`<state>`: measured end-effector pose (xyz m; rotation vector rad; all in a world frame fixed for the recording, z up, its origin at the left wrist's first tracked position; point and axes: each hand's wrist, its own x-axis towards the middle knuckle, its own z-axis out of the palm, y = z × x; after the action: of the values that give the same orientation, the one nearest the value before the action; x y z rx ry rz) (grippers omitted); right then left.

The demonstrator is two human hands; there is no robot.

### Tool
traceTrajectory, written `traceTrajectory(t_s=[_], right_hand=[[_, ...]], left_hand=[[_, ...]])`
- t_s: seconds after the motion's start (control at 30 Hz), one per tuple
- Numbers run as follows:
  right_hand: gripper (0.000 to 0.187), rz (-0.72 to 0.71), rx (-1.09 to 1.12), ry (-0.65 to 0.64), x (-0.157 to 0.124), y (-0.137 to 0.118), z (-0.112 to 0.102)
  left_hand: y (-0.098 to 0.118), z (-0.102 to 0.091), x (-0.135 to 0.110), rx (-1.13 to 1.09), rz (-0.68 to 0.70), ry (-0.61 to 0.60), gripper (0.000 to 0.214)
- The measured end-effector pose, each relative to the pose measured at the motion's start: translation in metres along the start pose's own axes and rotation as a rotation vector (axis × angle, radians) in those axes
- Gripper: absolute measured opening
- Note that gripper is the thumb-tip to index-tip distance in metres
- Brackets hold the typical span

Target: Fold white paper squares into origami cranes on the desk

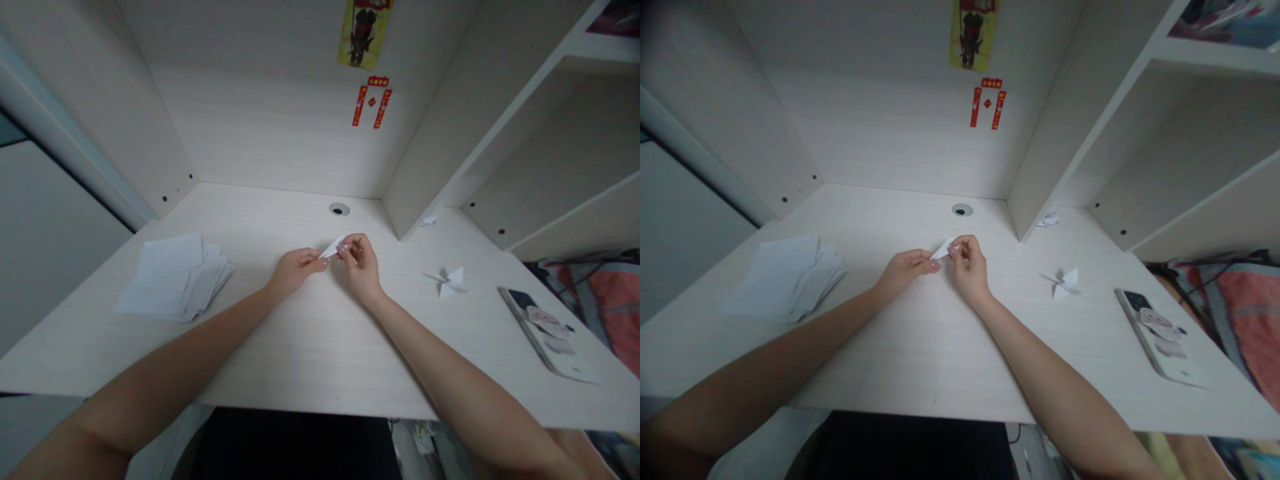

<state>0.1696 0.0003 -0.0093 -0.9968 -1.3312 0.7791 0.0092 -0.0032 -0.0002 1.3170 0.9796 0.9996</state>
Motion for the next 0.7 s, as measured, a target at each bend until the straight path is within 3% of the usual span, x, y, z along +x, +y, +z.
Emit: traceTrajectory(t_s=[0.23, 0.5, 0.7], right_hand=[[0.011, -0.053, -0.077, 0.002, -0.0026, -0.0059, 0.0009], [0.018, -0.019, 0.002, 0.019, -0.0029, -0.005, 0.0028], [0.047, 0.102, 0.18, 0.044, -0.0028, -0.0081, 0.005]], left_hand=[[-0.0006, -0.0004, 0.0003, 0.004, -0.047, 0.015, 0.025], [-0.0024, -0.0005, 0.0017, -0.023, -0.058, 0.042, 0.03], [0.0029, 0.0015, -0.0006, -0.068, -0.063, 0.079, 0.03]])
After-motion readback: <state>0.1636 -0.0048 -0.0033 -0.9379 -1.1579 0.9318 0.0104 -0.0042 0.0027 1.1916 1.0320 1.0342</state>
